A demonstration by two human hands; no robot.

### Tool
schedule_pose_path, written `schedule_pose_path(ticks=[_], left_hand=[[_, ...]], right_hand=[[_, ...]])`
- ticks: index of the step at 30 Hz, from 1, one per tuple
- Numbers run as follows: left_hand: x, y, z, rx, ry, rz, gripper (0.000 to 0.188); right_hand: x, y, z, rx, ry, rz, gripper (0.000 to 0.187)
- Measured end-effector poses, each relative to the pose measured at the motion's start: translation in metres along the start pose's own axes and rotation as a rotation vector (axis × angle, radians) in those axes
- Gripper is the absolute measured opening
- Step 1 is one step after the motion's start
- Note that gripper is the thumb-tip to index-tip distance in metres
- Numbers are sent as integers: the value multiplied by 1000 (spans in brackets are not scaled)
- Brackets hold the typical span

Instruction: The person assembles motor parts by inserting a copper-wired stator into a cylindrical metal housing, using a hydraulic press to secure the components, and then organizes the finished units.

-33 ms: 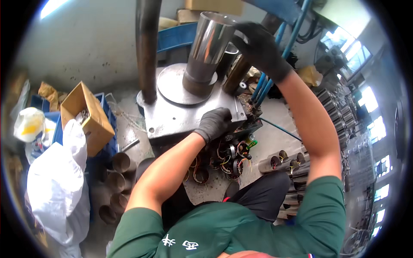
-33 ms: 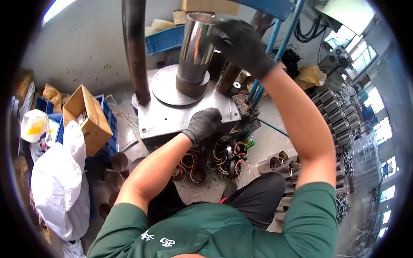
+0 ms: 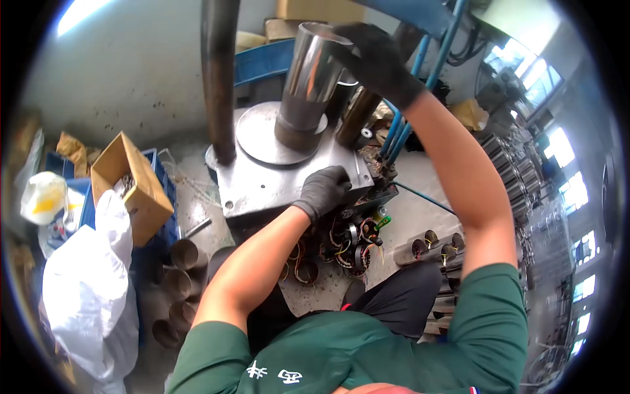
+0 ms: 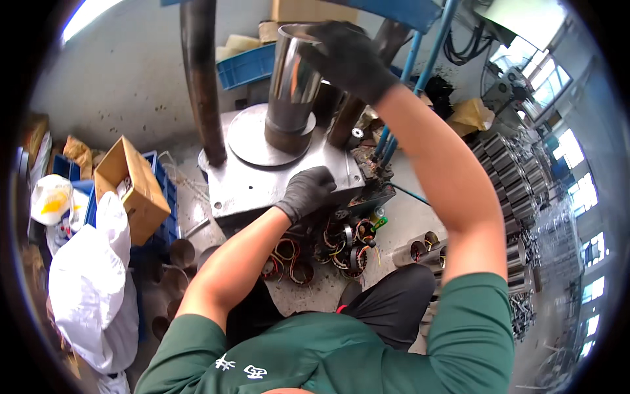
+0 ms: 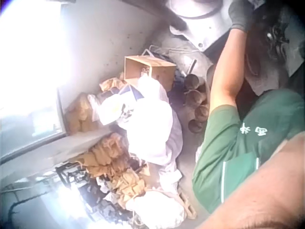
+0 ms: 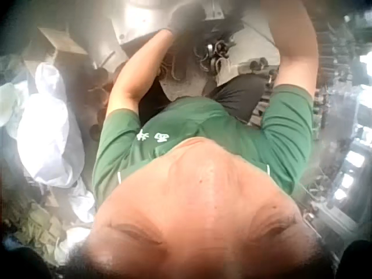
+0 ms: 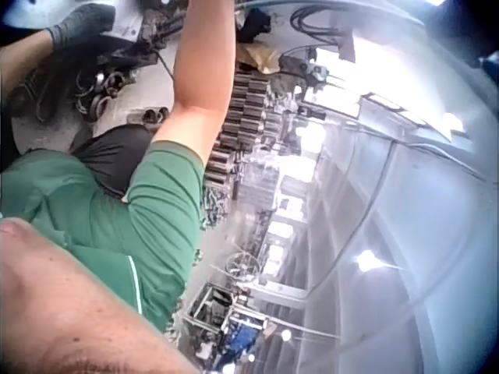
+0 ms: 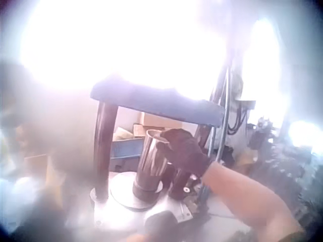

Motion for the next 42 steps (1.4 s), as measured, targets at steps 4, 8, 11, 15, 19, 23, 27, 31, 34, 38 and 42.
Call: schedule_pose_path(ticks=[4,8,11,15,19,23,27,31,34,38,42], left_hand=[[11,16,3,-137,-318,-104,30],[45,21,16,-346,-763,-161,28],[56,22,-8,-491,-962,-255,41],[44,37,-18,-507,-1193,-270,62],[84,36,-18,-376,-1425,-168,63],[84,27,-1,-527,-1149,-169,39],[83,0,-30,-609,-579,-38,33],[35,14,-27,-413,195,244,39],[61,55,-28,-184,290,198,36],[111,102,-51,80,89,91,49],[114,148,-18,291,640,-96,71]], right_hand=[[-24,62,84,475,-366,-116,28],[-36,51,104,897,-91,451,98],[-6,43,68,1072,137,569,54],[-2,-7,20,1113,146,612,52],[19,-87,-16,881,319,508,43],[66,-208,-26,275,580,594,41],[126,-275,-28,232,1518,1528,13],[145,-325,-2,-496,2076,1925,7],[144,-337,3,-557,1894,2090,11],[152,-332,5,-593,2065,2061,14],[146,-372,60,-656,1843,1731,15]])
Point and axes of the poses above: each hand's wrist, its own y-axis towards the middle knuckle, its own z-axis out of the palm, x = y × z, the point moved 3 cm from there along y, towards the middle knuckle, and after that the axes turned 12 degrees about z, right-handed, at the moved point
